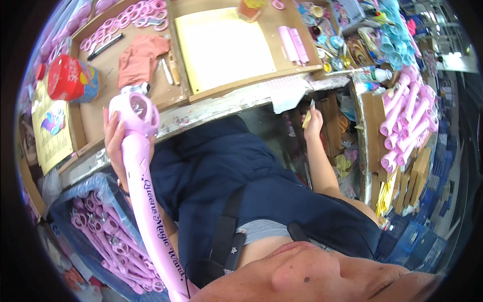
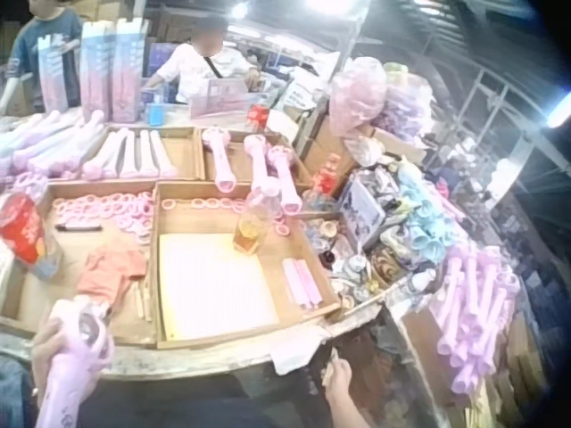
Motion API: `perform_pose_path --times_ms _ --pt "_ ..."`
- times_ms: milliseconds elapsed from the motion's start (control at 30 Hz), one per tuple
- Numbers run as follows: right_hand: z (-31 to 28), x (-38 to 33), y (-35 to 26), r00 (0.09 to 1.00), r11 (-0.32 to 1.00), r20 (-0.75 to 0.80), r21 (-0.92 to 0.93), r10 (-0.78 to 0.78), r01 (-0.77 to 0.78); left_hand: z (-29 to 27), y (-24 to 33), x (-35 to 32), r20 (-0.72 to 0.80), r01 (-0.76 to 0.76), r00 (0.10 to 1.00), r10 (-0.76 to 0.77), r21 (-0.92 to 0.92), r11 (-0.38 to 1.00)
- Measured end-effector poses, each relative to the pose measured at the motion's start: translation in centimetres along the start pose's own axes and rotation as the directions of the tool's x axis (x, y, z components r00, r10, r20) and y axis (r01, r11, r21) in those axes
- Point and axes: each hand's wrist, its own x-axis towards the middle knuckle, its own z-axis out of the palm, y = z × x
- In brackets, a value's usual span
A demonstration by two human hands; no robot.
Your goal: The person picks a pink bubble maker from a bin, wipes it with a cloth, and uses a small metal tool to press and adjust parts of the head. The person then wipes the bubble maker again and places it on the table.
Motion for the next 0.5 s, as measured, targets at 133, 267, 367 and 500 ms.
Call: perform_pose_path --times_ms 133,267,367,500 --pt "1.7 -8.7 2.3 0.966 0.945 0.259 -0.316 0.002 0.083 0.2 -0.4 -0.2 -0.052 0.019 0.998 -0.018 0.026 0.999" --pt "7.5 -15.9 -0.4 0.644 0.906 0.720 -0.054 -0.256 0.421 -0.1 -0.9 -0.1 -0.066 0.031 0.997 -0.040 -0.123 0.992" --pt "14.0 -18.1 -5.6 0.342 0.763 0.814 0.178 -0.469 0.622 -0.3 -0.7 0.1 -0.053 0.011 0.998 -0.019 -0.144 0.990" --pt "23.4 -19.2 -11.2 -0.009 0.416 0.719 0.411 -0.695 0.811 -0.5 -0.7 0.5 -0.011 -0.030 1.000 0.029 -0.123 0.992"
